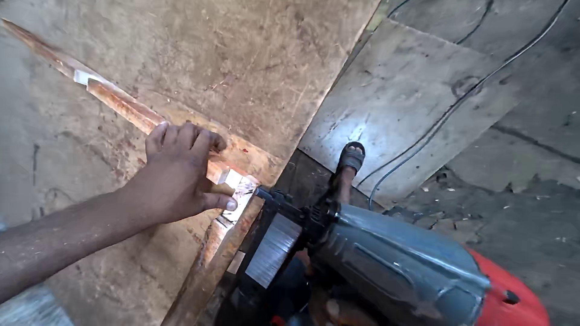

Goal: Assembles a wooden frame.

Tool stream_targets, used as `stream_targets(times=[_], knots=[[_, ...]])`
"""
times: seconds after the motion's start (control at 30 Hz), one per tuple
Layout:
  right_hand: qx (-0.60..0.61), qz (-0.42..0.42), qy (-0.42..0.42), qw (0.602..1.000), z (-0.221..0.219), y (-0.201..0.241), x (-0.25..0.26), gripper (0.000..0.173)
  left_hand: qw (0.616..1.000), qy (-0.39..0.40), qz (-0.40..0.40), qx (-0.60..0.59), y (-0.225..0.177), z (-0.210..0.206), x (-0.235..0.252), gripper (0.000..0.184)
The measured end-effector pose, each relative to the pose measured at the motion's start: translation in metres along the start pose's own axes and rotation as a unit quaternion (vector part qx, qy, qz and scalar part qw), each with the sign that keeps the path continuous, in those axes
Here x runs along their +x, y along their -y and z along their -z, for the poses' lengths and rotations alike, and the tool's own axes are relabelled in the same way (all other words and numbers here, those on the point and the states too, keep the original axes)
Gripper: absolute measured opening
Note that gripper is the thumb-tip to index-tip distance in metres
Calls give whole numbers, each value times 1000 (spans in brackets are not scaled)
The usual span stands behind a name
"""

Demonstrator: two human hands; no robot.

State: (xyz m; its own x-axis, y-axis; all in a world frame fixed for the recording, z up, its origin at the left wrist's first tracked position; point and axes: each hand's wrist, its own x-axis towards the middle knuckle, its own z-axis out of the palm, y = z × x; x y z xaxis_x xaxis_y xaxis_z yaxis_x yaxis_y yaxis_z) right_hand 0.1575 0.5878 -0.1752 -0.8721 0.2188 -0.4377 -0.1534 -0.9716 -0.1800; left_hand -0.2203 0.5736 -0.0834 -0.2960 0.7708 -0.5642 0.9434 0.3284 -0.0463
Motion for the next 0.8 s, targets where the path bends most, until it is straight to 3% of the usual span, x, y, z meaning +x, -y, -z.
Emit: stream_targets(times=[0.23, 0.47, 0.57, 0.67, 0.8], knots=[[-30, 13, 8, 999, 3, 1, 2, 11, 1000, 7, 4, 1, -2, 3, -1, 98], [-46, 2, -39, 998, -5, 7, -3, 9, 1000, 12, 6, -4, 0, 1, -2, 99], [-41, 42, -5, 998, 9, -2, -12, 17, 1000, 10, -1, 4, 2, 4, 1, 99], [-36, 25, -26, 999, 3, -2, -18, 6, 1000, 21, 6, -15, -1, 4, -2, 99], [-42, 16, -9, 999, 3, -2, -7, 5, 1000, 23, 7, -6, 0, 6, 1, 101]])
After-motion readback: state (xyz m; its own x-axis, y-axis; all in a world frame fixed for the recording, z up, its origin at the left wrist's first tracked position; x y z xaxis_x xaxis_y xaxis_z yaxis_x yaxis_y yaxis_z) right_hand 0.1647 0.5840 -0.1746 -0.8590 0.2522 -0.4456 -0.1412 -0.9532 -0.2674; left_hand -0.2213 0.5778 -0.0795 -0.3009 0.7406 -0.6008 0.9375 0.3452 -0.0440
